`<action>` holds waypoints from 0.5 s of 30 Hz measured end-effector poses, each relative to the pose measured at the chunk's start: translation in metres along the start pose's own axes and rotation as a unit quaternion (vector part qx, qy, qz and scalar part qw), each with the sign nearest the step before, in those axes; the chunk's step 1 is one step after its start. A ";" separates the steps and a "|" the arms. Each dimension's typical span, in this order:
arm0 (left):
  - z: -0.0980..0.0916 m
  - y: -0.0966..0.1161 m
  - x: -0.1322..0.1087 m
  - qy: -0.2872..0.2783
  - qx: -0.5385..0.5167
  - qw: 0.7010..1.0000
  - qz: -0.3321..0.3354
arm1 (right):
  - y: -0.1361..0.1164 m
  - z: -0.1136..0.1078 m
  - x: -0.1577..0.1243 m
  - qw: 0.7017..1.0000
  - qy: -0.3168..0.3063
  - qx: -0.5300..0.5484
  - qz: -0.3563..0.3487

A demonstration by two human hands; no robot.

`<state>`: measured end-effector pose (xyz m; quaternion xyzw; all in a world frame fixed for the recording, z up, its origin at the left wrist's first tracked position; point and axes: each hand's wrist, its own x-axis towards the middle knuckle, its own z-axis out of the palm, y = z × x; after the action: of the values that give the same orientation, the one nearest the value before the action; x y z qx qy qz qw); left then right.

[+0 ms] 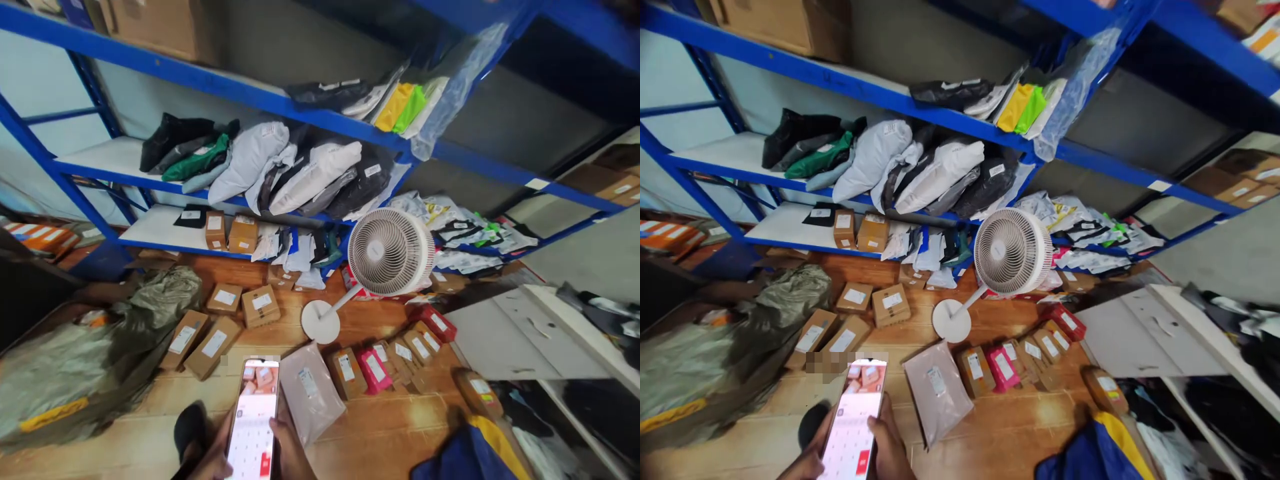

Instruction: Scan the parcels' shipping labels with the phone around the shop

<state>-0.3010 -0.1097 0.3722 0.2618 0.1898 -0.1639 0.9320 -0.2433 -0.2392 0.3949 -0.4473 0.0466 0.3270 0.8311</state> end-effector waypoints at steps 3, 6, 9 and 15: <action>0.011 0.023 0.007 0.074 0.015 0.997 -0.011 | -0.003 0.006 0.026 0.999 0.022 0.027 0.011; 0.013 0.054 0.020 0.073 0.032 0.995 -0.055 | -0.011 0.012 0.054 1.000 0.012 0.009 0.016; 0.001 0.083 0.040 0.047 0.031 0.997 -0.060 | -0.019 0.019 0.081 0.999 0.016 -0.032 0.018; -0.036 0.117 0.085 0.021 0.034 0.995 -0.086 | -0.009 0.023 0.144 1.000 0.004 -0.019 -0.001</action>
<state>-0.1888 -0.0126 0.3566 0.2793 0.2258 -0.2445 0.9007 -0.1303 -0.1530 0.3620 -0.4643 0.0437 0.3252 0.8226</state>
